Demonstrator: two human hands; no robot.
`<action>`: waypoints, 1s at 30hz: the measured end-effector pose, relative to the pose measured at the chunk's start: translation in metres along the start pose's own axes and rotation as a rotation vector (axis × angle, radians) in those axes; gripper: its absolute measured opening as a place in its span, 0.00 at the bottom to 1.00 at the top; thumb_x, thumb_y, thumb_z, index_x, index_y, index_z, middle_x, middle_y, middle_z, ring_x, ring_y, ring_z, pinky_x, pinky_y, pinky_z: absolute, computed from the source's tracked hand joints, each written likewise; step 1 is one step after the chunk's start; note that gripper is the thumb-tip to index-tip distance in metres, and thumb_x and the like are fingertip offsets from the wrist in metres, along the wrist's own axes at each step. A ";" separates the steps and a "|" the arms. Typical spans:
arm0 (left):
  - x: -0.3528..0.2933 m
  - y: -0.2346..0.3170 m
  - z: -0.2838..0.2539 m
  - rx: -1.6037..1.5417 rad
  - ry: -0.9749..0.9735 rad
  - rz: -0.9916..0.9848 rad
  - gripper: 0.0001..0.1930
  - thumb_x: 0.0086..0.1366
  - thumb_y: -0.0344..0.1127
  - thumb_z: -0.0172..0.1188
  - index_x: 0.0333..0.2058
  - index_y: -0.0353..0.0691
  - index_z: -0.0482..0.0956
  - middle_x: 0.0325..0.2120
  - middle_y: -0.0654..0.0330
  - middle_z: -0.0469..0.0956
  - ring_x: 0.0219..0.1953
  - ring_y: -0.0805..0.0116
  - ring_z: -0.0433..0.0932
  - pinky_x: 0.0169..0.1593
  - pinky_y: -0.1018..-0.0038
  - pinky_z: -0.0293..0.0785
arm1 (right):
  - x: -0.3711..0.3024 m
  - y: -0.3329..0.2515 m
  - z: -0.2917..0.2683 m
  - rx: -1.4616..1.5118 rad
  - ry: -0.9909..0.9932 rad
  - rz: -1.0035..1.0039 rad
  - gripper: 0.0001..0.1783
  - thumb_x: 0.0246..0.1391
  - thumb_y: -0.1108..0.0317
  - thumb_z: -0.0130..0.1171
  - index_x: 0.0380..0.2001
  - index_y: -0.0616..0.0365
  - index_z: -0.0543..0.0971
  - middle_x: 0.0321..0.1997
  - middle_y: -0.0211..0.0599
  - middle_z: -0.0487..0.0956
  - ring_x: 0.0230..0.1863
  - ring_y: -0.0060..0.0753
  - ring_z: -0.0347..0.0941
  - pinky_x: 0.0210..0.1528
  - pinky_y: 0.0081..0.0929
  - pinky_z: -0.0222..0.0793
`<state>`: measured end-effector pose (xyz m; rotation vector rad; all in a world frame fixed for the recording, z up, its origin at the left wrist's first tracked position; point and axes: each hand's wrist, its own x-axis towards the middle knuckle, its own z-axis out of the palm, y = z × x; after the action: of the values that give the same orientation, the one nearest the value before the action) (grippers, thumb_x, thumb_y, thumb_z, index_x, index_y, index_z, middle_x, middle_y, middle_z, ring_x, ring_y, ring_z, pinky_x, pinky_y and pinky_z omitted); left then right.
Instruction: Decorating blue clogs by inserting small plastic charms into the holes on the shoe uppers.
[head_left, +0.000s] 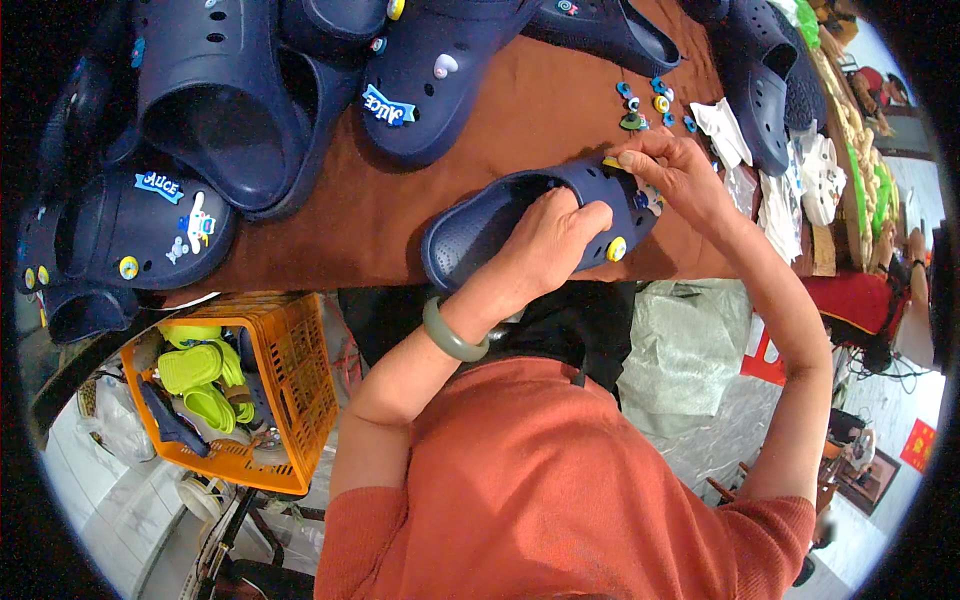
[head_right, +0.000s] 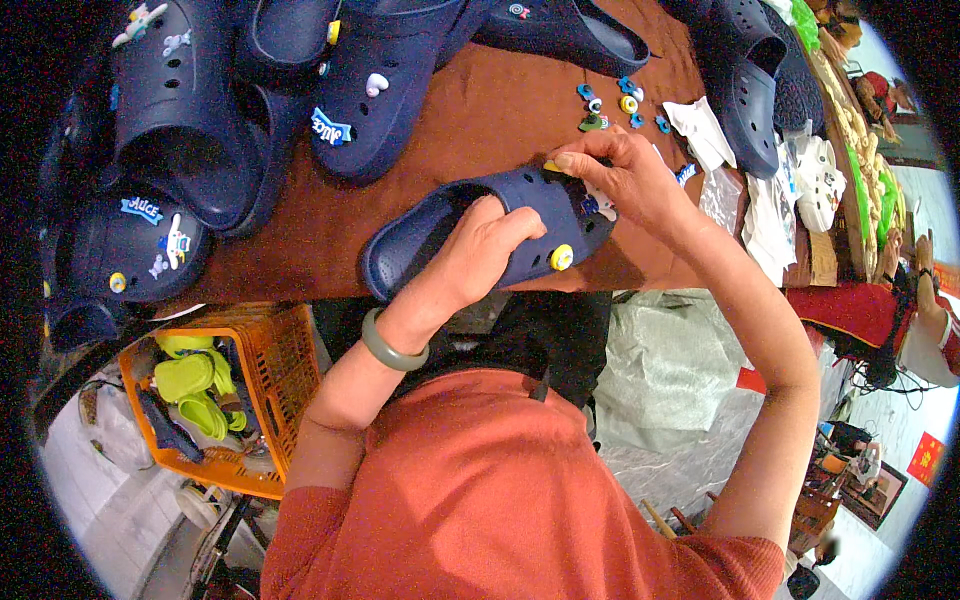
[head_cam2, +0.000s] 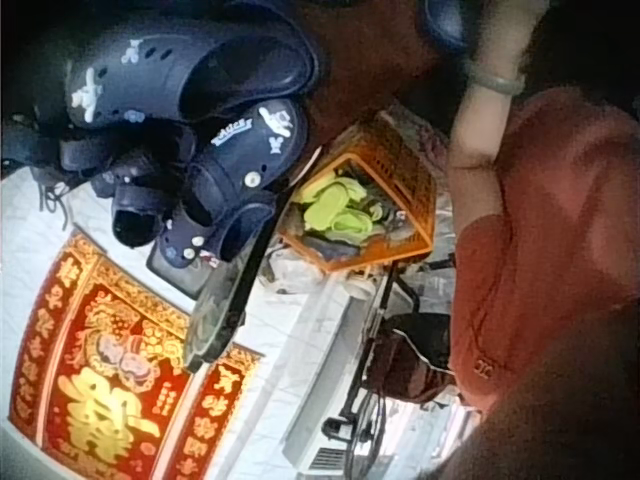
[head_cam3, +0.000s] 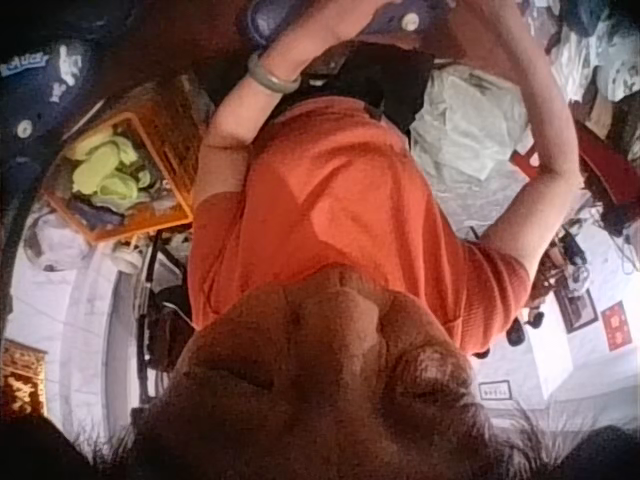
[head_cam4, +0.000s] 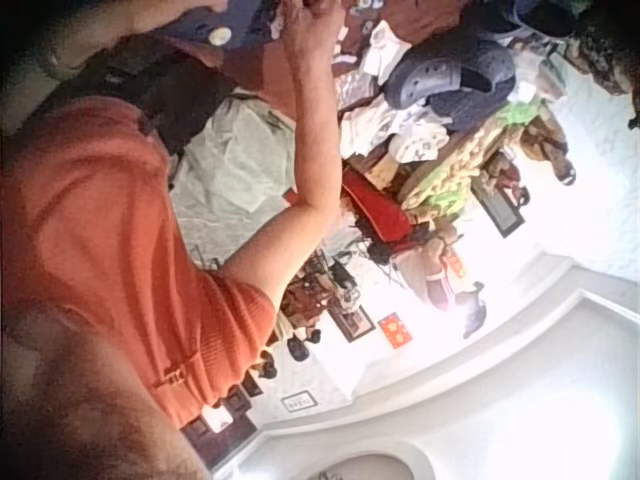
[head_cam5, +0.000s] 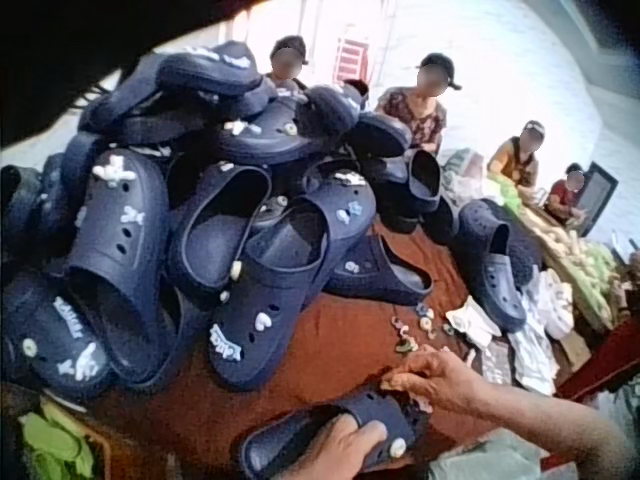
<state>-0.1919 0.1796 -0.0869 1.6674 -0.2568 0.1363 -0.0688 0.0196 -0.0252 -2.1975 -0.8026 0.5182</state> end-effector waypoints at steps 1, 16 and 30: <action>0.000 -0.001 0.000 0.001 -0.001 0.000 0.09 0.58 0.38 0.52 0.27 0.38 0.69 0.27 0.42 0.70 0.30 0.42 0.72 0.31 0.56 0.66 | 0.003 0.004 0.000 0.008 -0.013 0.049 0.18 0.56 0.57 0.59 0.32 0.64 0.81 0.24 0.30 0.76 0.27 0.18 0.67 0.30 0.23 0.65; -0.002 -0.002 0.002 0.150 0.040 -0.015 0.09 0.58 0.34 0.50 0.26 0.34 0.73 0.27 0.50 0.74 0.29 0.60 0.72 0.34 0.68 0.66 | -0.005 -0.003 -0.008 -0.037 -0.099 -0.038 0.10 0.52 0.65 0.63 0.34 0.60 0.79 0.35 0.30 0.79 0.40 0.26 0.71 0.46 0.26 0.65; -0.009 0.012 0.006 -0.054 -0.023 0.000 0.05 0.58 0.32 0.51 0.28 0.36 0.70 0.29 0.47 0.71 0.31 0.47 0.71 0.33 0.57 0.66 | 0.018 -0.021 -0.026 -0.174 -0.359 -0.305 0.13 0.41 0.61 0.69 0.26 0.57 0.80 0.28 0.34 0.79 0.35 0.36 0.74 0.40 0.33 0.67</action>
<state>-0.2038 0.1732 -0.0777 1.6162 -0.2758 0.1091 -0.0486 0.0305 0.0059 -2.1074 -1.3944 0.7202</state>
